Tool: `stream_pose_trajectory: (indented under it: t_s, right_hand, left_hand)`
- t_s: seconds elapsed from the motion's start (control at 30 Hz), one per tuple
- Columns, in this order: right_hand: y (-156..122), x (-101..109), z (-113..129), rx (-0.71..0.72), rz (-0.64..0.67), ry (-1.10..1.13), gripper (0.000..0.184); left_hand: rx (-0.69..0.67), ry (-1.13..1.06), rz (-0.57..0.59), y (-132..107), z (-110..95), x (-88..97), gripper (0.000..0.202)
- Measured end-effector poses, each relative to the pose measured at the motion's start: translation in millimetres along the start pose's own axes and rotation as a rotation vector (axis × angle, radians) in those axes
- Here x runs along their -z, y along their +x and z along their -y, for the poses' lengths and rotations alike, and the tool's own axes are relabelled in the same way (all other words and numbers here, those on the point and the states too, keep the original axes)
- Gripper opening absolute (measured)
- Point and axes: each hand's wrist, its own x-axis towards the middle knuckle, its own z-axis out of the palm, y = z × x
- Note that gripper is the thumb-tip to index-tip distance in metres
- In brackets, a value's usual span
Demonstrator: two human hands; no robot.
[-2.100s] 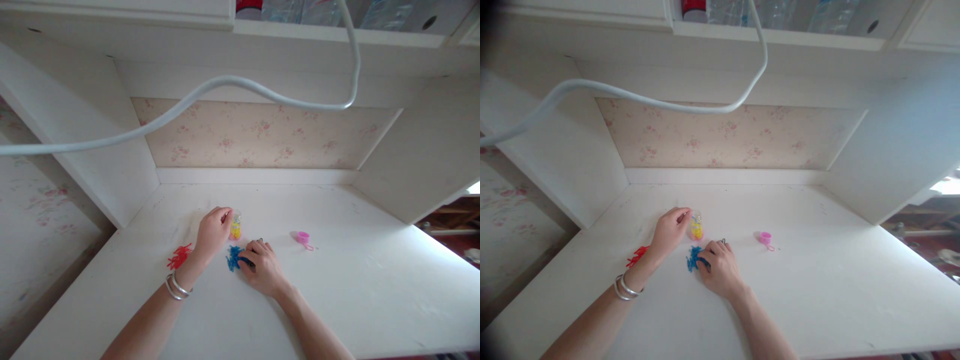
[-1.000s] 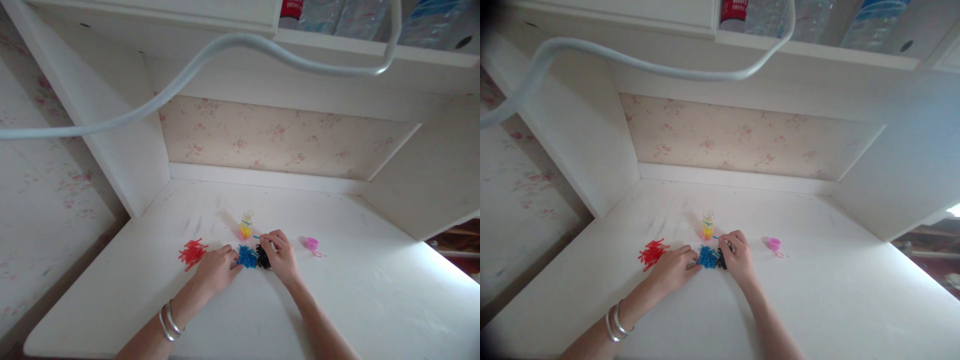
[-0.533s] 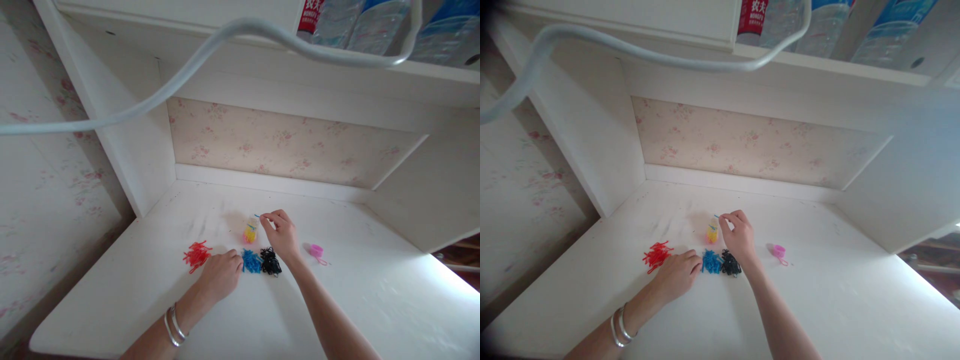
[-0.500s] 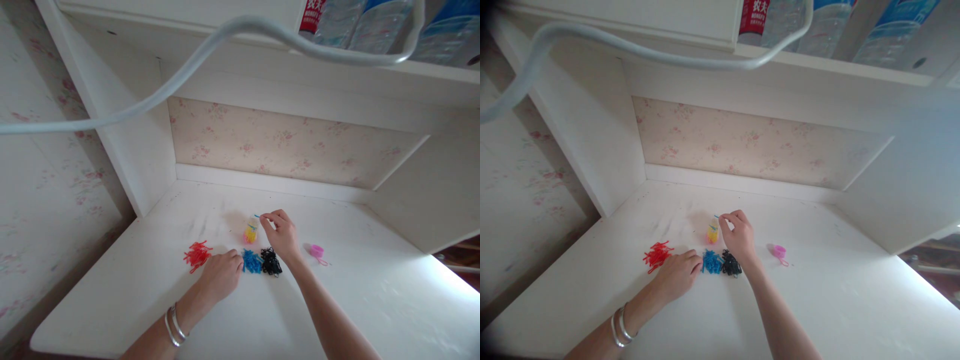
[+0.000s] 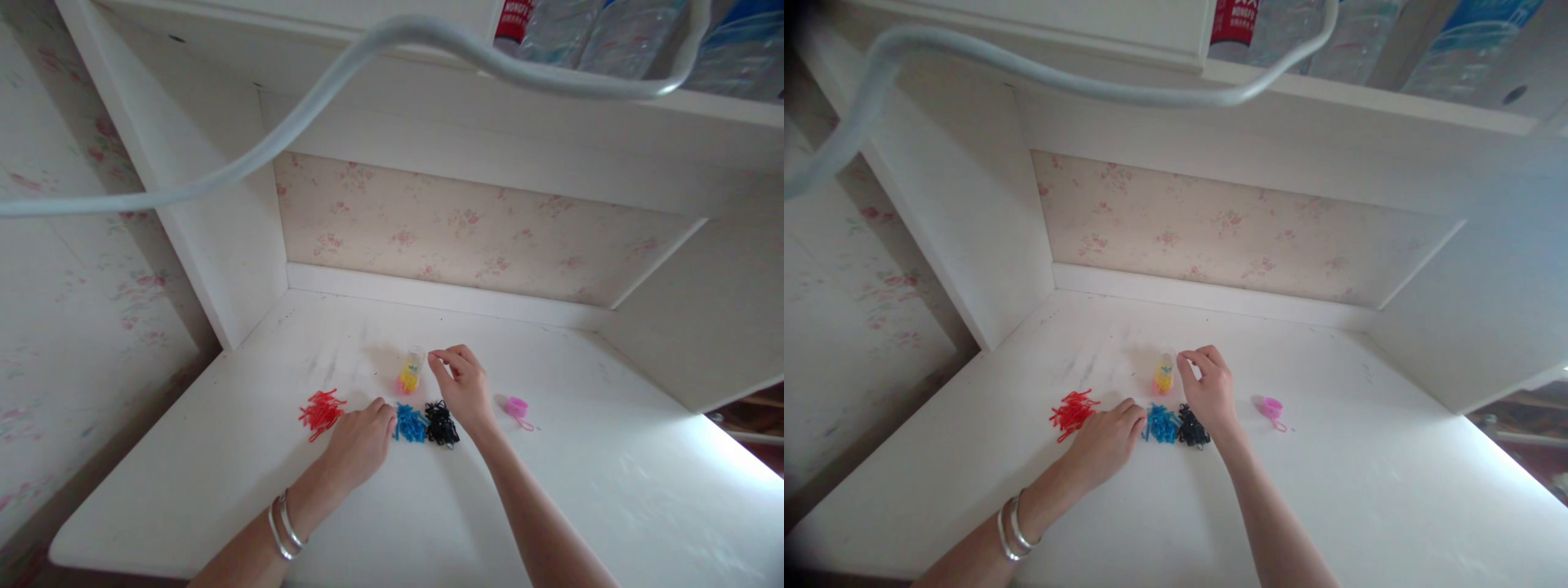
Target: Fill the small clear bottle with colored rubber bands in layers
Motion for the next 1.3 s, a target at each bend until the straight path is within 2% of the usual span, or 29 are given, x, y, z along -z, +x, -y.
stream_pose_trajectory:
  t_s: [0.2, 0.33, 0.47, 0.6, 0.77, 0.87, 1.07, 1.3]
  right_hand:
    - [-38.1, -2.2, -16.2, -0.058, 0.083, 0.046, 0.025]
    - [-61.6, -2.8, -25.1, -0.007, 0.178, 0.016, 0.023]
    - [-68.8, 0.9, -26.5, 0.061, 0.2, -0.045, 0.02]
    - [-67.5, 3.5, -25.3, 0.076, 0.197, -0.067, 0.021]
    - [-67.2, 4.4, -24.7, 0.086, 0.195, -0.086, 0.02]
    - [-68.1, 5.3, -23.9, 0.094, 0.202, -0.103, 0.02]
    - [-68.6, 6.8, -21.4, 0.104, 0.201, -0.115, 0.022]
    - [-69.0, 7.8, -19.5, 0.11, 0.247, -0.133, 0.023]
  left_hand:
    - [0.053, -0.064, -0.083, 2.7, -1.1, 2.8, 0.03]
    - [0.075, -0.184, -0.175, 5.2, -0.3, 5.5, 0.027]
    - [0.05, -0.38, -0.311, 10.0, 0.5, 11.5, 0.025]
    - [0.065, -0.502, -0.412, 19.9, -3.0, 25.1, 0.024]
    - [0.026, -0.491, -0.455, 43.2, -10.7, 46.7, 0.023]
    - [0.003, -0.437, -0.461, 59.7, -12.1, 52.5, 0.023]
    - [-0.034, -0.309, -0.446, 79.1, -9.7, 47.1, 0.021]
    - [-0.051, -0.29, -0.44, 77.6, -6.3, 45.1, 0.022]
